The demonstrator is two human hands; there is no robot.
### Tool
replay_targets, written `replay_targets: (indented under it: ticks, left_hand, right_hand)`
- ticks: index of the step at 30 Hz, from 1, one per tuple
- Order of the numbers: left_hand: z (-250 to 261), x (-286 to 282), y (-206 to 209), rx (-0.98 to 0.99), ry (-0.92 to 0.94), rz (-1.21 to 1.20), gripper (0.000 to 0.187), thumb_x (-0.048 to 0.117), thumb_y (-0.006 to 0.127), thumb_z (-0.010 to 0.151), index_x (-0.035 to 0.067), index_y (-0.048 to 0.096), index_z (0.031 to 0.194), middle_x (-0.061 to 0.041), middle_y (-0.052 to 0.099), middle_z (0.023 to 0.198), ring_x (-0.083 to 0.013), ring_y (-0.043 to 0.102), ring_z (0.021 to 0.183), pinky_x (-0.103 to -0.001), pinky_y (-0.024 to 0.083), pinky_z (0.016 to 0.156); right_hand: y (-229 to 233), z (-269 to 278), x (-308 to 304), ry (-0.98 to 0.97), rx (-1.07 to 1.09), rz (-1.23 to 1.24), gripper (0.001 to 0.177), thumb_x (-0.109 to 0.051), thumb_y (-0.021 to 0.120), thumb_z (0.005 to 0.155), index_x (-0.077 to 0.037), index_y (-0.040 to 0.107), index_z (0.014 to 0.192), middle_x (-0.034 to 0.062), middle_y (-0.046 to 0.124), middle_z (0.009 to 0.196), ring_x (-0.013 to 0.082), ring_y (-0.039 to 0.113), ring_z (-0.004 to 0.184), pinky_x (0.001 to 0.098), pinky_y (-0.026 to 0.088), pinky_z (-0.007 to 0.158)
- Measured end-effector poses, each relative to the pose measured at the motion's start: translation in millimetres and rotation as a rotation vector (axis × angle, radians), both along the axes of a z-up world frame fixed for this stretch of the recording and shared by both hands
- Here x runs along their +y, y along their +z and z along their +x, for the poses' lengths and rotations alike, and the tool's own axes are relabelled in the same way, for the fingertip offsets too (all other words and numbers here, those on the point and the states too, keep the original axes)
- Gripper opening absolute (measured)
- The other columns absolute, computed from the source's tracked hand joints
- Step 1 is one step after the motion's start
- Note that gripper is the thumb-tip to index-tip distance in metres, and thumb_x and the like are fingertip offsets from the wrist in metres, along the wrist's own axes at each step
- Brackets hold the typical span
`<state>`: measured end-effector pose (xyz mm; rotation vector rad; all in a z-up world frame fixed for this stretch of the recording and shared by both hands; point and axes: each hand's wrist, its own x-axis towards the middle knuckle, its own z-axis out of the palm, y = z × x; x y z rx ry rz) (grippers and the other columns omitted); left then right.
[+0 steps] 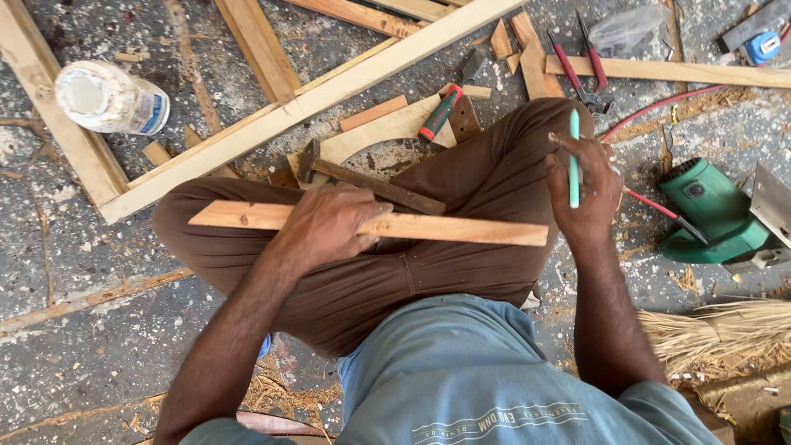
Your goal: The person fits and marks wooden slats for a frame, using a utility knife to score wood and a pencil to mark measurements.
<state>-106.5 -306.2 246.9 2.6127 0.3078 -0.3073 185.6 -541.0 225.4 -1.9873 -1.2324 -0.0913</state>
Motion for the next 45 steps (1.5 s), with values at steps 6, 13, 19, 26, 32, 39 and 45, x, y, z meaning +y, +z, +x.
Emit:
replay_targets:
  ticks: [6,13,19,26,32,39,45]
  left_hand:
    - [-18,-28,-18,0.006,0.085,0.016,0.056,0.029,0.085,0.077,0.018,0.069,0.13,-0.001,0.068,0.104,-0.0198,0.063,0.1,-0.044,0.05,0.093]
    - [-25,-51,-8,-0.363,0.183,0.132,0.072,0.042,0.088,0.07,0.01,0.066,0.131,-0.008,0.064,0.127,-0.0292,0.056,0.123,-0.053,0.039,0.11]
    - [-41,-71,-13,-0.651,0.395,0.087,0.059,0.029,0.089,0.082,0.01,0.066,0.133,-0.009,0.063,0.138,-0.0317,0.056,0.132,-0.052,0.045,0.11]
    - [-50,-87,-27,-0.89,0.675,0.056,0.041,0.012,0.085,0.09,0.007,0.069,0.128,-0.009,0.07,0.126,-0.0308,0.067,0.122,-0.047,0.052,0.105]
    - [-39,-115,-35,-0.934,0.926,-0.514,0.033,0.012,0.078,0.1,0.004,0.066,0.131,-0.011,0.073,0.113,-0.0172,0.075,0.099,-0.03,0.065,0.082]
    - [-37,-157,-62,-0.636,1.181,-1.173,0.014,0.009,0.074,0.103,-0.001,0.069,0.112,-0.008,0.072,0.086,-0.0085,0.063,0.077,-0.022,0.055,0.065]
    - [-34,-153,-76,-0.697,1.264,-1.131,0.015,0.009,0.075,0.097,0.0,0.066,0.104,-0.008,0.075,0.093,-0.0082,0.071,0.08,-0.023,0.062,0.069]
  right_hand:
    - [-25,69,36,0.123,-0.151,-0.206,0.026,-0.016,0.075,0.102,-0.006,0.069,0.125,0.0168,0.074,0.114,0.0377,0.072,0.1,0.0472,0.055,0.091]
    - [-110,173,151,-0.127,-0.057,-0.616,0.028,-0.026,0.067,0.107,-0.011,0.07,0.131,0.0203,0.075,0.109,0.0386,0.071,0.098,0.053,0.055,0.089]
    - [-193,226,169,-0.09,-0.25,-0.943,0.074,-0.05,0.087,0.079,0.006,0.066,0.122,0.0267,0.072,0.112,0.0414,0.07,0.102,0.053,0.057,0.083]
    - [-114,159,184,-0.18,-0.241,-0.974,0.038,-0.037,0.076,0.096,0.0,0.075,0.106,0.027,0.073,0.089,0.0468,0.071,0.074,0.0569,0.06,0.064]
    - [-7,12,94,0.437,-0.056,-0.23,0.048,-0.027,0.088,0.089,-0.003,0.066,0.124,0.0137,0.07,0.094,0.0267,0.071,0.074,0.0413,0.059,0.066]
    - [14,-139,44,0.678,0.259,-0.293,0.067,-0.025,0.085,0.087,-0.006,0.053,0.144,0.0173,0.07,0.11,0.0326,0.071,0.093,0.0432,0.06,0.077]
    - [-23,-110,12,0.581,0.267,-0.283,0.052,-0.019,0.083,0.092,-0.008,0.06,0.137,0.0134,0.074,0.106,0.0242,0.07,0.081,0.0417,0.059,0.072]
